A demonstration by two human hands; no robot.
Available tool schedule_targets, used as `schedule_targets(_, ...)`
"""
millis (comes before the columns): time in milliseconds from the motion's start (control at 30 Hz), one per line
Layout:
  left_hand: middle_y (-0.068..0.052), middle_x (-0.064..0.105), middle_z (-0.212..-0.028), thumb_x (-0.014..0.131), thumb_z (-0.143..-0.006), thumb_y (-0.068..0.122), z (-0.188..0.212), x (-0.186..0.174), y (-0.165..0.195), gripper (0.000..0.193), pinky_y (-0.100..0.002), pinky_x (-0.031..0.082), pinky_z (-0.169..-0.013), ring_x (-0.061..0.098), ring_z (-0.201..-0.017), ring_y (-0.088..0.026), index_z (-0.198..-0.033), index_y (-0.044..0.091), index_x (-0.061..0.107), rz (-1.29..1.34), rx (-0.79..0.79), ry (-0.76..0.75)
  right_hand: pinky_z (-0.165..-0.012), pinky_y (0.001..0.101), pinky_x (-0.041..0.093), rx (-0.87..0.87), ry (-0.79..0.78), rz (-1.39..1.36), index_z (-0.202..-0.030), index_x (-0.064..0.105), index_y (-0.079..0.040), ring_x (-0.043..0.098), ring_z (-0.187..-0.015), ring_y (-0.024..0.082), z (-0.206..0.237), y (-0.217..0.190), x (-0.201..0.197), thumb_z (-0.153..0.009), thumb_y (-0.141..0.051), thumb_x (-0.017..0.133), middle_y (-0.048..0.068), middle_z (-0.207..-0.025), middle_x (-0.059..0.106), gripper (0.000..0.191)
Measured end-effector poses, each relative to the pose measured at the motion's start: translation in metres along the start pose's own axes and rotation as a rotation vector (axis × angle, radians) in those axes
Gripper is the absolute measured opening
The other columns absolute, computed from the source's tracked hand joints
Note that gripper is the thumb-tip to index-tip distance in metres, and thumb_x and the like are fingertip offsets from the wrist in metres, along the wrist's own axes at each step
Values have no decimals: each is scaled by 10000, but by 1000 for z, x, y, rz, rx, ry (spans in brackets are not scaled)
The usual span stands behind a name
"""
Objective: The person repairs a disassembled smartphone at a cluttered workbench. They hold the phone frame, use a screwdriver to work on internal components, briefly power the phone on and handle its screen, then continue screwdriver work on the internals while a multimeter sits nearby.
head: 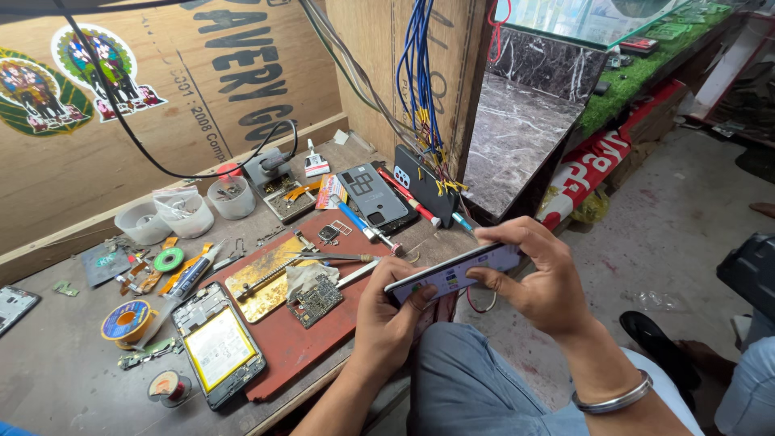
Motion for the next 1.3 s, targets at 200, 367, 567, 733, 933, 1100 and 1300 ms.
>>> schedule_targets(200, -68, 631, -1085, 738, -902, -8, 1, 1, 11, 276, -246, 480, -925, 615, -1025, -135, -1166, 13, 662, 1, -61, -38, -663, 244, 480, 122, -76, -104, -1024, 788, -52, 573, -773, 93, 9, 10, -5, -704, -79, 902, 6, -866, 622, 341)
schedule_targets(367, -46, 541, -998, 763, -875, -9, 1, 1, 14, 366, -238, 439, -854, 530, -941, -128, -1224, 48, 670, 23, -128, -34, -672, 225, 487, 87, -87, -222, -1006, 786, -75, 583, -800, 76, 12, 16, 0, -763, -24, 861, -12, -894, 628, 260)
schedule_targets(567, -46, 591, -1006, 756, -902, -3, 0, -2, 9, 215, -257, 457, -897, 581, -968, -151, -1106, 44, 707, -27, -24, -76, -682, 222, 492, 74, -69, -279, -969, 778, -86, 571, -801, 71, 17, 18, 2, -791, -2, 842, -20, -896, 600, 208)
schedule_targets(733, -46, 584, -995, 758, -908, -3, 1, -2, 6, 187, -259, 455, -882, 568, -953, -151, -1087, 35, 716, 7, -37, -74, -676, 221, 479, 56, -65, -261, -973, 776, -83, 553, -795, 70, 16, 15, 3, -782, -11, 849, -24, -886, 581, 217)
schedule_targets(933, -44, 598, -1012, 752, -915, 5, 0, -1, 7, 199, -252, 454, -908, 573, -975, -145, -1105, 29, 699, 2, -37, -48, -718, 226, 489, 191, -78, -205, -1115, 707, -94, 576, -816, 67, 16, 17, 3, -733, -35, 874, -14, -898, 606, 421)
schedule_targets(1100, -30, 612, -1017, 776, -862, -18, 1, 3, 3, 353, -239, 494, -860, 586, -960, -104, -1179, 45, 634, 175, -212, 38, -805, 231, 523, 151, -79, -368, -1038, 664, -59, 610, -908, 87, 24, 32, 5, -823, -20, 835, 19, -994, 636, 277)
schedule_targets(1300, -64, 656, -1084, 770, -899, -74, 0, -5, -11, 236, -246, 532, -923, 637, -1016, -122, -1044, 21, 610, 397, -105, 65, -843, 265, 555, 270, 56, -657, -1010, 643, -35, 646, -941, 117, 35, 57, 13, -860, 6, 799, 60, -1036, 640, 220)
Point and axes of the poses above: each hand's wrist, its own z-axis away from the middle knuckle, its own x-axis out of the palm, y = z × x, the point moved 1 cm from there along -z, towards the middle knuckle
